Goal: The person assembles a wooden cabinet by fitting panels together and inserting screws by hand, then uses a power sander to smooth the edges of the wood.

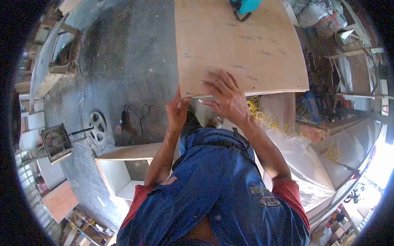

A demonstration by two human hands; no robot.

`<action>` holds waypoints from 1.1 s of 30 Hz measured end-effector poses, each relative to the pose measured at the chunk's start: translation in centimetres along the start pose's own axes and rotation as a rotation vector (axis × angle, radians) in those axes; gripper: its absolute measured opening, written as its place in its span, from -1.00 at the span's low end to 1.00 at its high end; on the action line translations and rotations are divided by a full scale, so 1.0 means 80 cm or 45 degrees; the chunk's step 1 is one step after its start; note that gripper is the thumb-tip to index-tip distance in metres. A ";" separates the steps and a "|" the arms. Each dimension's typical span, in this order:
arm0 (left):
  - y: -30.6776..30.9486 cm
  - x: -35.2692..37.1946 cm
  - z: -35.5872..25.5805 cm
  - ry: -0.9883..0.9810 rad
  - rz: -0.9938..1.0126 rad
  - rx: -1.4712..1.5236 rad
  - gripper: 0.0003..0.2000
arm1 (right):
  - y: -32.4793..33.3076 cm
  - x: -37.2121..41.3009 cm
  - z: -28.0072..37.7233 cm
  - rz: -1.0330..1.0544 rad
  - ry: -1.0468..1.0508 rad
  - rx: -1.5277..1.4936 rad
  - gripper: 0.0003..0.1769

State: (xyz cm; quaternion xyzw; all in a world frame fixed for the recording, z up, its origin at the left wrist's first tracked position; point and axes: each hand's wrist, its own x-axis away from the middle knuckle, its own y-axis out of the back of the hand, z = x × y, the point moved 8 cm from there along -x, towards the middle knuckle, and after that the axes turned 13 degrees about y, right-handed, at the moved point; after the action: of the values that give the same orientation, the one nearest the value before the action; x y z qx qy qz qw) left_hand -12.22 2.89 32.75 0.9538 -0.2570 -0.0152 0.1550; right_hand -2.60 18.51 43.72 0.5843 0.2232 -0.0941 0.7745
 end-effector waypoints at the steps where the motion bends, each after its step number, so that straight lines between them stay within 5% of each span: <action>1: 0.002 0.002 -0.013 -0.024 -0.029 -0.029 -0.43 | -0.012 -0.004 0.001 0.055 0.034 -0.010 -0.39; 18: -0.004 0.003 -0.011 -0.113 -0.215 0.189 -0.35 | -0.021 -0.006 0.003 -0.055 0.039 0.086 -0.52; 23: 0.000 -0.011 -0.023 -0.313 -0.164 0.151 -0.24 | -0.022 -0.009 0.005 -0.049 0.060 0.099 -0.49; 33: -0.020 -0.018 0.006 -0.150 0.012 0.394 -0.10 | -0.029 -0.010 0.012 0.032 0.004 0.256 -0.41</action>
State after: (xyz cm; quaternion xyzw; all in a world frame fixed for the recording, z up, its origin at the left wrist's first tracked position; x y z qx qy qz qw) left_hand -12.76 4.74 31.73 0.9625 -0.2694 -0.0306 -0.0088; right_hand -4.03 16.84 42.26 0.6619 0.2065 -0.1053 0.7129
